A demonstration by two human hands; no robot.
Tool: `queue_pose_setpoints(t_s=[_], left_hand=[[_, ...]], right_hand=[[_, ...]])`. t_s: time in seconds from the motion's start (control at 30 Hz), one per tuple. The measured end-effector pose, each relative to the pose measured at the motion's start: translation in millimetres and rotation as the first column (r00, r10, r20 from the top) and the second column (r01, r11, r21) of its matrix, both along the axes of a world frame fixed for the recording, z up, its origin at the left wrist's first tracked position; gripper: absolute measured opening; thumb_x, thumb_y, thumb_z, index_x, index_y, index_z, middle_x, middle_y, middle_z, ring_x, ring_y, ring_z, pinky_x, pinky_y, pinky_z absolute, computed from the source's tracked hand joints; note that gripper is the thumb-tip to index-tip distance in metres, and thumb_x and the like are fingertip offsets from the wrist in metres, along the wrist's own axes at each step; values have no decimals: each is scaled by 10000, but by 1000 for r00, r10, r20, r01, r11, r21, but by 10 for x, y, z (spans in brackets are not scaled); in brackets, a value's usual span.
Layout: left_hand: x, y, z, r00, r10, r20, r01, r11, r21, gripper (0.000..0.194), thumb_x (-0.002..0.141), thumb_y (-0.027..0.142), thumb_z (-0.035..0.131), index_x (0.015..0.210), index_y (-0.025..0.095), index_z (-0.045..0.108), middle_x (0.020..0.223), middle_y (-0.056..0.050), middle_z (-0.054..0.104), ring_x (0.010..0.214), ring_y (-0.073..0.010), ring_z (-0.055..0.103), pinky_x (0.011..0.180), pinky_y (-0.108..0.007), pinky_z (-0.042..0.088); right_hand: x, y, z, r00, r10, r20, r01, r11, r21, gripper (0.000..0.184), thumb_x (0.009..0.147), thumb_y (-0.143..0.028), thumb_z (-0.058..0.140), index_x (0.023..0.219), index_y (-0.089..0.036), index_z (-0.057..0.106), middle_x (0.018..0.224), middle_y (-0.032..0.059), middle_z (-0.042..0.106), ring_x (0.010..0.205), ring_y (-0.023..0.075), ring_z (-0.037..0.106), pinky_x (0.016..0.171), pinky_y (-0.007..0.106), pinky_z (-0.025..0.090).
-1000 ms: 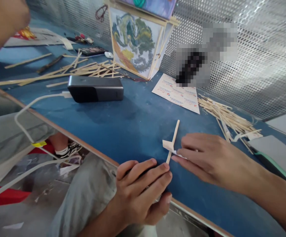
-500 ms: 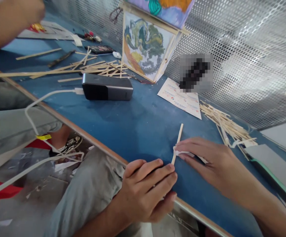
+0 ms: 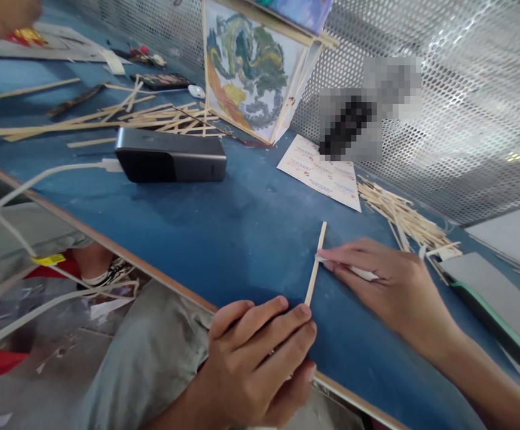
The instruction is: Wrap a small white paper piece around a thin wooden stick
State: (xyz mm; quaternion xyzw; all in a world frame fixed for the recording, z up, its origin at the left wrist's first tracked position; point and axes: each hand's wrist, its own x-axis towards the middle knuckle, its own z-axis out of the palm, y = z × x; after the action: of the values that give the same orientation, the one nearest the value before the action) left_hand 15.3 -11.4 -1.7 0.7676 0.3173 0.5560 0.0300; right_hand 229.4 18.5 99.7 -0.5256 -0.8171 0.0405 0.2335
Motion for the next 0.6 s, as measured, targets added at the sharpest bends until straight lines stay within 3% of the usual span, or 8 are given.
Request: queue_pose_setpoints(t_s=[0.1, 0.2, 0.3, 0.5, 0.6], left_hand=[[-10, -1, -14, 1000, -11, -16, 10, 1000, -15, 255, 953, 291, 583, 1100, 250, 788, 1222, 101, 765, 1156, -98, 651, 1217, -275, 242], [-14, -8, -8, 999, -13, -34, 12, 999, -39, 254, 976, 299, 573, 1100, 255, 790, 1226, 109, 761, 1171, -88, 645, 1234, -252, 229], [-13, -11, -4, 1000, 0, -27, 0, 1000, -24, 260, 988, 310, 560, 1095, 264, 792, 1217, 112, 763, 1165, -83, 649, 1245, -256, 220], [-22, -4, -13, 1000, -8, -27, 8, 1000, -6, 241, 972, 299, 590, 1087, 253, 797, 1211, 93, 768, 1170, -91, 651, 1240, -247, 245], [-24, -10, -9, 1000, -10, -30, 9, 1000, -5, 251, 975, 289, 578, 1097, 254, 794, 1214, 98, 767, 1161, -88, 656, 1240, -252, 243]], right_hand=[[-73, -58, 6, 998, 61, -25, -61, 998, 14, 194, 997, -122, 621, 1063, -239, 760, 905, -24, 733, 844, 100, 697, 748, 203, 553], [-78, -58, 1, 998, 63, -16, -63, 998, -21, 186, 1011, -152, 611, 1075, -247, 757, 1012, -7, 756, 917, 128, 727, 802, 232, 587], [-79, -82, 7, 998, 33, 55, -34, 999, 32, 200, 1006, -150, 612, 1090, -258, 758, 1037, -4, 764, 927, 146, 740, 823, 260, 609], [-125, -249, 47, 959, 249, 134, -255, 967, 30, 324, 995, -40, 505, 1190, -185, 719, 1090, 32, 771, 1011, 132, 720, 963, 211, 598], [-44, -222, -8, 932, 262, 250, -293, 951, 96, 355, 995, -18, 508, 1286, -127, 678, 1228, 68, 748, 1164, 176, 680, 1040, 294, 589]])
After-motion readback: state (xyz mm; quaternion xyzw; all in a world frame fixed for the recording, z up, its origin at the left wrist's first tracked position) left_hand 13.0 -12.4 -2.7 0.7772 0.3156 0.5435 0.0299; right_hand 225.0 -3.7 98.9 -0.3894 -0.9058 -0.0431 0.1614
